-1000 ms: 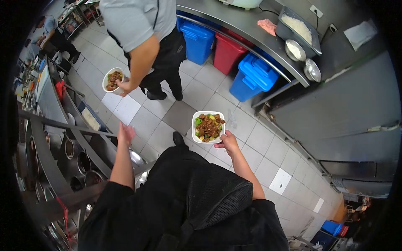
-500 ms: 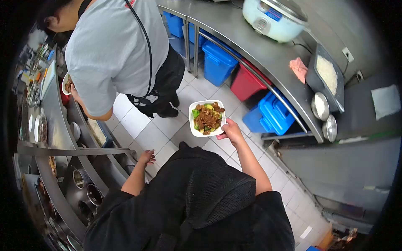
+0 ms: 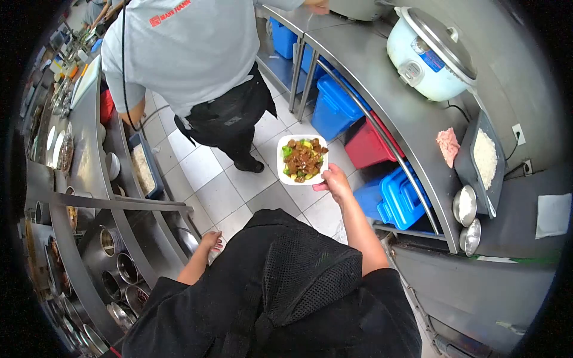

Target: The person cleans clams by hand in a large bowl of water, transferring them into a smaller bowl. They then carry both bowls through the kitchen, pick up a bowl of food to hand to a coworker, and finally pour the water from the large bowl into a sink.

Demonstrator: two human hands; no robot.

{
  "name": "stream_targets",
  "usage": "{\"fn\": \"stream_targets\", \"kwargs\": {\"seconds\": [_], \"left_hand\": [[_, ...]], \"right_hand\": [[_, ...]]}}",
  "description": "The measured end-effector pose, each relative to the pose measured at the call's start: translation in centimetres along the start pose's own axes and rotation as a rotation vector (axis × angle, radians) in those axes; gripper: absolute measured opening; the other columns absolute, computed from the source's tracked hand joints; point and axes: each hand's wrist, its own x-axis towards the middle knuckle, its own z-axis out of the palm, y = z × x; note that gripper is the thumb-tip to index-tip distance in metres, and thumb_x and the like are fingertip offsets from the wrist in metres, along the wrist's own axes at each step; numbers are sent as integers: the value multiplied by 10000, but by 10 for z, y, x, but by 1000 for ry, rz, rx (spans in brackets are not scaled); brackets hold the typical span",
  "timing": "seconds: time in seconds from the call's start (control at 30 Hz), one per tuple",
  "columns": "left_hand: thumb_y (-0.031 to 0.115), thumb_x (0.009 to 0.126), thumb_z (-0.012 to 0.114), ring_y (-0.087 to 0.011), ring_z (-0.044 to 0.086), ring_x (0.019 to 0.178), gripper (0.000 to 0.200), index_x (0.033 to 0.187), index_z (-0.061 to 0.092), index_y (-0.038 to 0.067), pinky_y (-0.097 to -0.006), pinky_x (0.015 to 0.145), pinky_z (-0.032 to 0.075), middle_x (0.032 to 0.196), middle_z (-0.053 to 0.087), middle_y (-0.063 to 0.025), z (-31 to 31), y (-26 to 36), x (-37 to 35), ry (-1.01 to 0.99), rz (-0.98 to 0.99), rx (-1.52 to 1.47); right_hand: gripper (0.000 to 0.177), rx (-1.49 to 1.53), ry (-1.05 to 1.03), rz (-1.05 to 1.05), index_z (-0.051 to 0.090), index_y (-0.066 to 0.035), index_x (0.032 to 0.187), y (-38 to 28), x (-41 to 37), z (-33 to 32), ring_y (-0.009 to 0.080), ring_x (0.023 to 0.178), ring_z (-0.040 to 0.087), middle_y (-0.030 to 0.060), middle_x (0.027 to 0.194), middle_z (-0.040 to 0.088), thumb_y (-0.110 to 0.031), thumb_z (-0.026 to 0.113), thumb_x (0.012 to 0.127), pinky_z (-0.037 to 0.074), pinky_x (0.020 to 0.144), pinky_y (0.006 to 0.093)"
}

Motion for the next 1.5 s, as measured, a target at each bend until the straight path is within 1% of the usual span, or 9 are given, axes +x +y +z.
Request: {"fn": "stream_targets", "kwargs": {"seconds": [0.2, 0.37, 0.67, 0.87, 1.0, 1.13, 1.2, 1.4, 1.5], "left_hand": [[403, 901, 532, -230, 630, 625, 361, 1008, 529, 58, -389, 485, 517, 868, 594, -112, -21, 4, 8, 113, 21, -193], [392, 901, 527, -233, 627, 634, 363, 1001, 531, 43, -388, 506, 522, 865, 589, -114, 0, 8, -6, 138, 16, -247], [394, 900, 519, -251, 640, 670, 397, 1066, 520, 33, -411, 524, 528, 898, 602, -134, 84, 0, -30, 254, -125, -434], [364, 920, 503, -228, 633, 646, 365, 1060, 529, 27, -395, 485, 539, 883, 595, -129, 196, 14, -48, 324, -150, -703], [359, 905, 530, -220, 616, 605, 344, 1015, 536, 33, -386, 470, 530, 857, 578, -117, 260, 31, -82, 297, -172, -606], [357, 901, 510, -245, 626, 647, 326, 995, 535, 46, -410, 519, 529, 879, 584, -133, 294, -5, -85, 337, -155, -759], [355, 897, 515, -242, 637, 669, 334, 1017, 533, 44, -407, 527, 526, 888, 592, -130, 298, -13, -107, 320, -263, -797], [362, 896, 525, -218, 634, 652, 330, 1032, 527, 62, -389, 515, 524, 863, 585, -94, 322, -12, -125, 453, -255, -901], [358, 897, 518, -204, 628, 638, 338, 1044, 528, 54, -366, 488, 519, 844, 574, -83, 335, -14, -126, 456, -253, -943]], "right_hand": [[376, -8, -8, -29, 453, 91, 1126, -35, 37, 5, 289, 677, 657, 206, 904, 613, -1, 431, 762, 591, 570, 335], [355, -12, -33, -11, 460, 83, 1111, -61, 79, -6, 294, 693, 655, 203, 918, 604, 1, 436, 767, 598, 562, 344], [355, -34, -111, -64, 445, 95, 1142, -133, 148, -28, 273, 682, 657, 200, 961, 600, 9, 409, 800, 594, 548, 302], [363, -65, -239, -50, 422, 106, 1157, -169, 200, -52, 281, 722, 660, 215, 957, 599, -8, 412, 813, 590, 598, 317], [356, -57, -316, -40, 427, 100, 1146, -186, 221, -62, 276, 722, 657, 215, 953, 605, -31, 441, 816, 581, 600, 329], [343, -61, -328, -40, 431, 97, 1133, -196, 221, -54, 264, 714, 653, 207, 922, 614, -53, 458, 826, 575, 596, 340], [337, -63, -320, -19, 432, 97, 1127, -194, 233, -56, 261, 709, 651, 204, 908, 616, -58, 461, 830, 574, 592, 343], [281, -87, -365, -37, 489, 94, 1059, -205, 270, -40, 261, 669, 650, 203, 867, 627, -96, 481, 851, 570, 571, 335], [331, -130, -392, -33, 516, 91, 1050, -224, 299, -22, 275, 712, 654, 215, 877, 632, -192, 485, 882, 574, 605, 348]]}}
